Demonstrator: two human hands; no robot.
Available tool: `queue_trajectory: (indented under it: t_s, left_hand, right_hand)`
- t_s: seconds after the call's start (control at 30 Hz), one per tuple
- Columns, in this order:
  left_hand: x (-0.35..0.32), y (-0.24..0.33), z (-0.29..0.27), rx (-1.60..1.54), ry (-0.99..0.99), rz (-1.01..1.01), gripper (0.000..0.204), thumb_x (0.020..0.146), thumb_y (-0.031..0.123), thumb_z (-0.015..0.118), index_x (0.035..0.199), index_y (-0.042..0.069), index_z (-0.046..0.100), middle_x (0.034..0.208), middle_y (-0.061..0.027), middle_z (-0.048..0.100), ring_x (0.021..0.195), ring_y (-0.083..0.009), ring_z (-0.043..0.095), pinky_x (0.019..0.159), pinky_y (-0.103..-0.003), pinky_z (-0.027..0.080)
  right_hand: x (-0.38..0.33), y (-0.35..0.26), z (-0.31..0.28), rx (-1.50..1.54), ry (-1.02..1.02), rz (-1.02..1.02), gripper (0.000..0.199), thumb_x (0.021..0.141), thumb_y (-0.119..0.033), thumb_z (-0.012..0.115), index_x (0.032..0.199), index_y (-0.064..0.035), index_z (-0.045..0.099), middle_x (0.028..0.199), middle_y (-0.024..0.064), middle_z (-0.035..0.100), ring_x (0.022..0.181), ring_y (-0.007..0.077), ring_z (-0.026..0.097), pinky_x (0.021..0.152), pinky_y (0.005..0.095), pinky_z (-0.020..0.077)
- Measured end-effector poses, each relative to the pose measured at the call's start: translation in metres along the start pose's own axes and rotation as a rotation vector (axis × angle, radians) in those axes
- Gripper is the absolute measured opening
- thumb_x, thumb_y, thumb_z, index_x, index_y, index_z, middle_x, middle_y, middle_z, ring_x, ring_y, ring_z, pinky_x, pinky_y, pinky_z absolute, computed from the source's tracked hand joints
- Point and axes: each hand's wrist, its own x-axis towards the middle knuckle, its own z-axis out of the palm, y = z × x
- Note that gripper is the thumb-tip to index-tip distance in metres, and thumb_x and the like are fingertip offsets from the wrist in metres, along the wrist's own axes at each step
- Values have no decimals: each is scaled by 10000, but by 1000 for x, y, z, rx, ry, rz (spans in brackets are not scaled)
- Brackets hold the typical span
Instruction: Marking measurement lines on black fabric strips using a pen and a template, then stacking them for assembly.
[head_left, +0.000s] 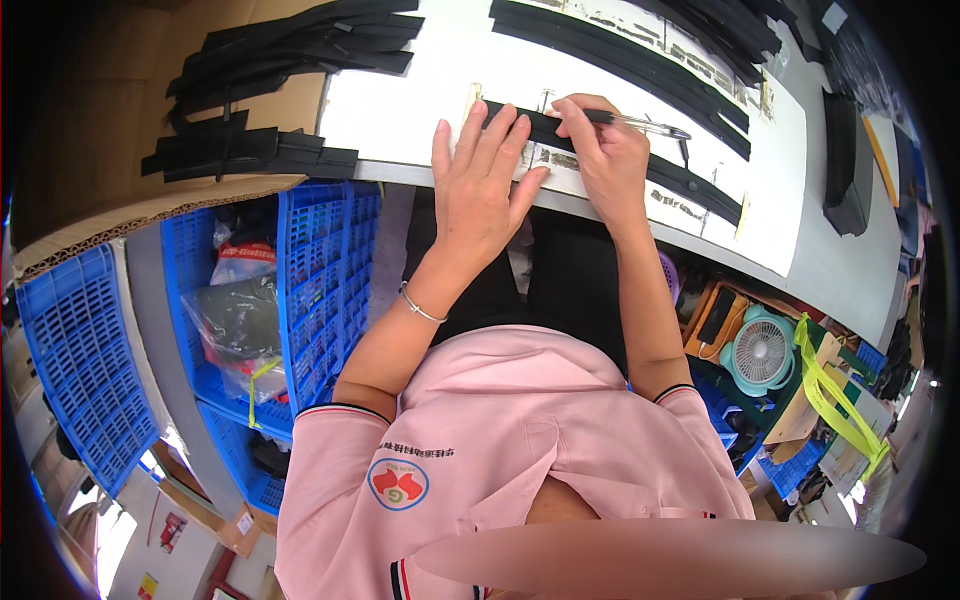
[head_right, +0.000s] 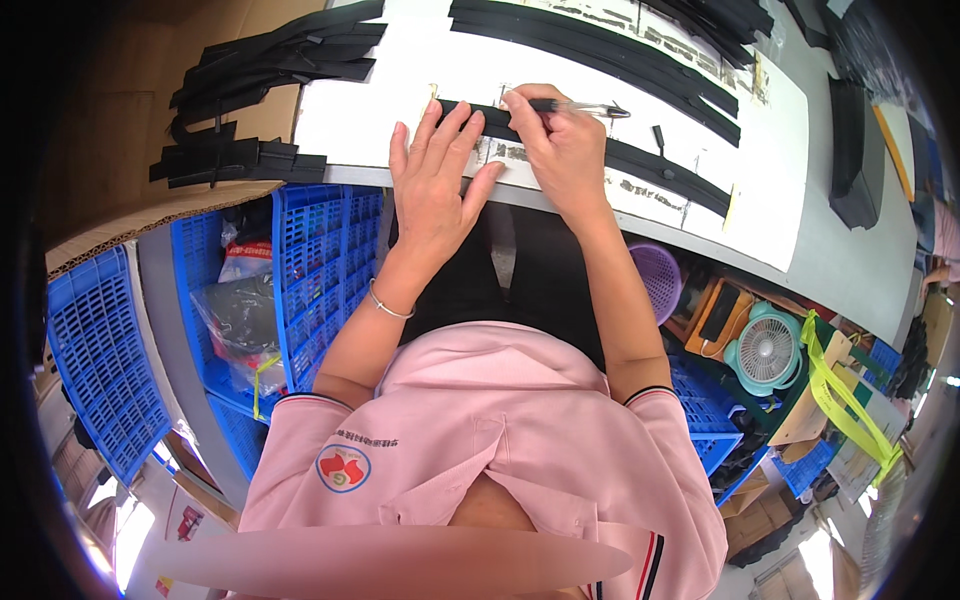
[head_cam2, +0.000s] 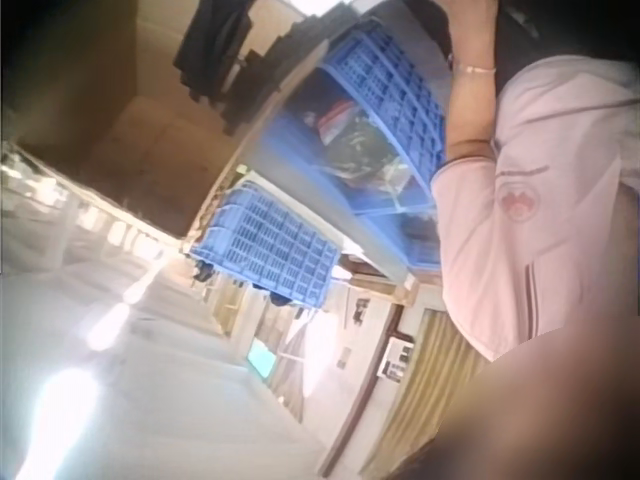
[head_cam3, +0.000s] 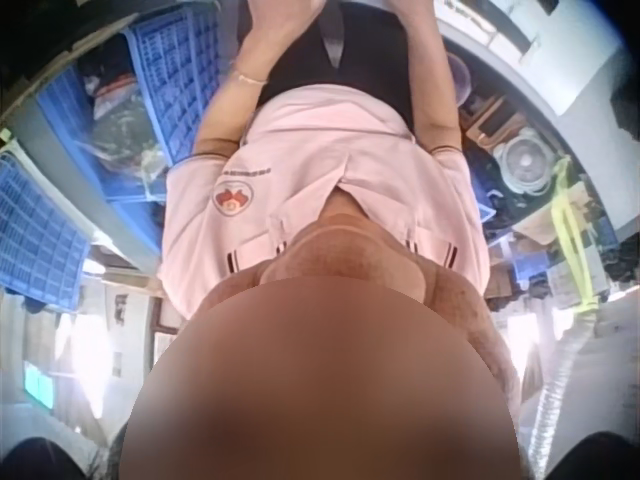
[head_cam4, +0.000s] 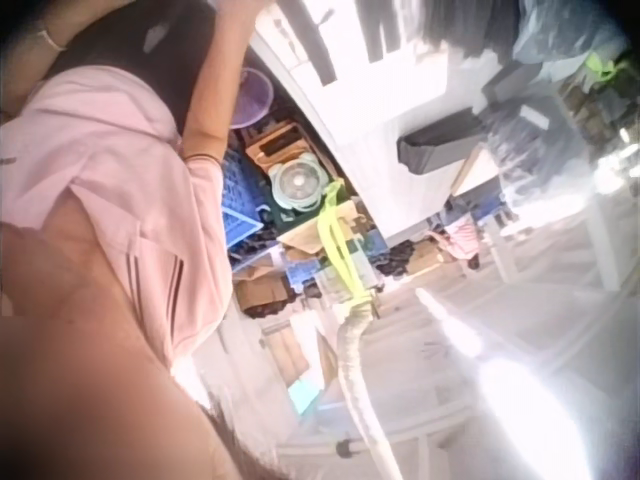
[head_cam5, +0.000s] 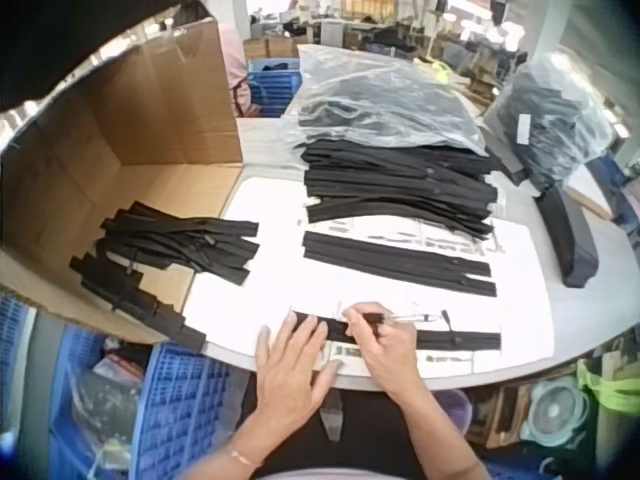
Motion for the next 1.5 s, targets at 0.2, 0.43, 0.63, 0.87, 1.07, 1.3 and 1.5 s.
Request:
queue_trajectory:
  t_s: [0.2,0.43,0.63,0.87,1.07,1.3,1.5]
  left_hand:
    - [-2,-3,2,-11,21,3,529,861,292,774,1315,54,642,1398,-101,595,1385,-328,479,1172,-582,248]
    - [-2,-4,3,0,32,9,521,859,292,774,1305,54,650,1392,-98,597,1388,-324,476,1169,-582,254]
    - [-2,-1,1,-2,9,-18,494,891,281,751,1332,81,653,1409,-79,602,1402,-298,471,1196,-531,216]
    - [0,-1,2,19,28,12,494,858,267,769,1290,52,662,1375,-95,610,1368,-322,496,1163,-578,257]
    - [-1,-1,4,58,-5,-4,487,876,268,756,1309,66,660,1388,-101,614,1408,-321,463,1194,-552,216]
    - [-2,0,1,60,-52,-16,494,925,260,720,1383,102,623,1453,-78,580,1453,-304,415,1223,-522,177]
    - [0,8,3,57,-52,-27,559,910,256,728,1413,58,582,1472,-117,549,1458,-342,397,1214,-572,166]
  right_hand:
    - [1,-2,2,-102,-43,-14,246,975,-148,687,870,72,716,911,27,755,633,93,653,584,244,480]
    - [0,-7,6,-148,-49,-22,245,970,-153,695,879,72,722,909,39,757,628,99,655,571,249,481]
    - [-3,-3,-4,-40,-141,-1,235,954,-121,693,851,89,717,861,60,758,621,89,633,555,246,469]
    - [-2,-3,-3,-94,-188,-83,216,950,-108,678,833,66,728,829,46,754,616,84,616,556,239,464]
    - [-8,-3,-16,14,-162,-25,200,936,-110,690,815,46,727,779,34,748,561,63,584,507,248,442]
    - [-21,8,-76,-181,307,-82,185,967,-85,665,861,48,738,759,17,717,577,30,552,520,215,417]
    - [-22,19,-82,-250,250,-48,258,961,-91,676,768,79,687,803,41,744,561,39,544,501,233,394]
